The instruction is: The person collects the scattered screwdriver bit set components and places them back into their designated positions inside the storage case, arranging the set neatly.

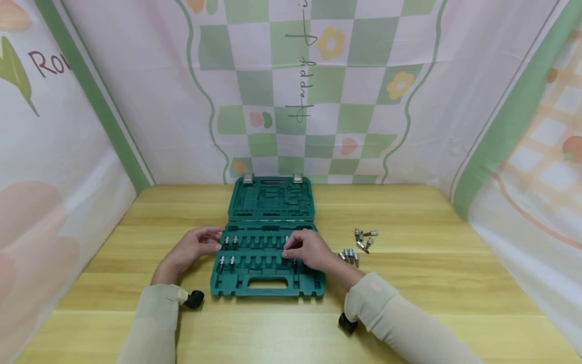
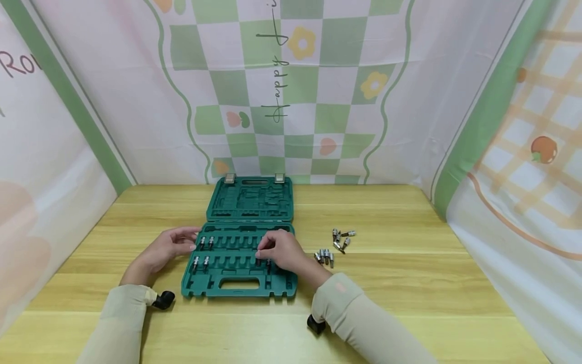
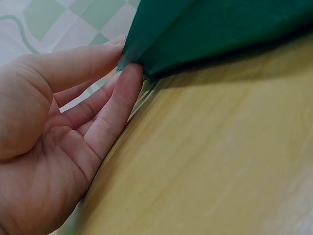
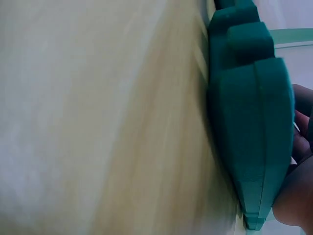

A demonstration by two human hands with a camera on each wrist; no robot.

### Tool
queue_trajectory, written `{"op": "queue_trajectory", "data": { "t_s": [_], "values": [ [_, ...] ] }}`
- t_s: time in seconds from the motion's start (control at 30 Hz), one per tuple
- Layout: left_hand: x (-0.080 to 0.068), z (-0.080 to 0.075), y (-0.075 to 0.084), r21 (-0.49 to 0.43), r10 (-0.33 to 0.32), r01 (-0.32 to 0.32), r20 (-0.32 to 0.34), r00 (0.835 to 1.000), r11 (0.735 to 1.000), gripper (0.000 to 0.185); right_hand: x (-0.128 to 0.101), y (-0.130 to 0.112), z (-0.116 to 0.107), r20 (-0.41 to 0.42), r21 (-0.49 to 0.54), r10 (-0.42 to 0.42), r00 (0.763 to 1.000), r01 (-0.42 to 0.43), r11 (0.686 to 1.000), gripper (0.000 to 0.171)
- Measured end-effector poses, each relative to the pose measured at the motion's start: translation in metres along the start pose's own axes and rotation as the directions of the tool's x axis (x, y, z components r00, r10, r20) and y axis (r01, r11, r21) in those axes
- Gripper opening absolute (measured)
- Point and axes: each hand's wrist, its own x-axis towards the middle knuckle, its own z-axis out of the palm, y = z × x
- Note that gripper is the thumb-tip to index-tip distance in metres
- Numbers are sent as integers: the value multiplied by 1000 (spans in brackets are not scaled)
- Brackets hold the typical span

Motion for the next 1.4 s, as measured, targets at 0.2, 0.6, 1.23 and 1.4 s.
{"op": "queue_trajectory", "data": {
  "t_s": [0.2,0.6,1.23,1.4],
  "values": [
    [0,0,0,4,-5,5,-3,1000,1000,49,-1,-3,1,21,-96,-20,1000,22,995,8],
    [0,2,0,24,21,-21,5,1000,1000,48,-3,-1,-4,90,-134,-62,994,73,988,5],
    [-5,0,0,46,22,-23,7,1000,999,46,1,-5,-5,157,-137,-28,987,50,989,10],
    [-3,2,0,40,19,-19,1,1000,999,47,0,-5,-6,154,-137,-35,987,57,989,9]
  ]
}}
